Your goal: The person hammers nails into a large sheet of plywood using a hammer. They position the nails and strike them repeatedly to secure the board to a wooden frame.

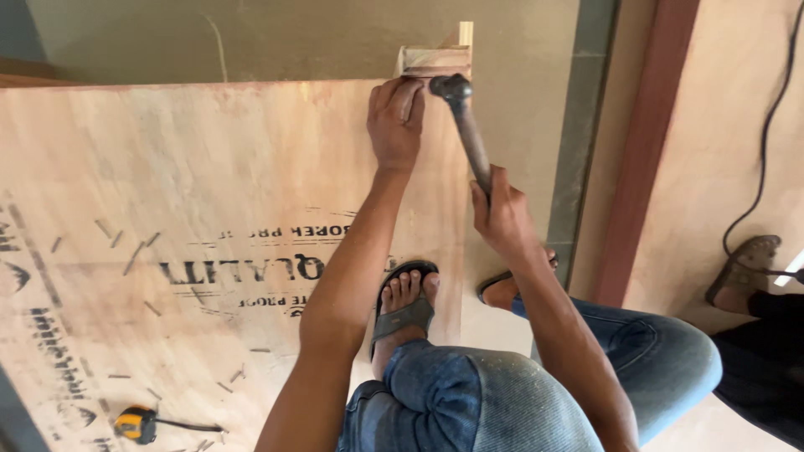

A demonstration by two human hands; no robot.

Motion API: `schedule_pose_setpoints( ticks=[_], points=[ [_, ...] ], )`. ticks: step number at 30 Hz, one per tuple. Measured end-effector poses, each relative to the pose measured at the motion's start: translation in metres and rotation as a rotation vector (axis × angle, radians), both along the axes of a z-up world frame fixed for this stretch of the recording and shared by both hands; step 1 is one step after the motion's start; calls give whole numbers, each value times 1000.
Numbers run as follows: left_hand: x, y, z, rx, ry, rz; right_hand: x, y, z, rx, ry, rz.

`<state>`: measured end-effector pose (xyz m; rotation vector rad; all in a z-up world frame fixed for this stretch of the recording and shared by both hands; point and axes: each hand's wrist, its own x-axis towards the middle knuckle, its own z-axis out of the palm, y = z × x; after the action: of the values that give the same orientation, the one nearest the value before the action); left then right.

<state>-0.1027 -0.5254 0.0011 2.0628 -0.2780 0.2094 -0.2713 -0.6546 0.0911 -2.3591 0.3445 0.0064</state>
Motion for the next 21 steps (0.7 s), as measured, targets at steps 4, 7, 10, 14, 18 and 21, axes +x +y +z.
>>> schedule_pose_setpoints(
  ticks=[4, 7, 10, 14, 18, 21],
  points=[
    [-1, -6, 2, -23, -1, -8, -18, 0, 13, -18, -46, -71],
    [-2, -1, 1, -14, -5, -3, -21, 8, 10, -44, -263, -36],
    [-4, 0, 1, 15, 3, -2, -11, 8, -3, -35, -128, -18],
    [0, -2, -1, 29, 16, -11, 6, -4, -9, -75, 39, 54],
    [-1, -4, -6, -32, -4, -10, -10, -9, 9, -51, -17, -4],
    [-5, 8, -10, -37, 36, -78, -29, -11, 14, -73, -338, 5]
  ],
)
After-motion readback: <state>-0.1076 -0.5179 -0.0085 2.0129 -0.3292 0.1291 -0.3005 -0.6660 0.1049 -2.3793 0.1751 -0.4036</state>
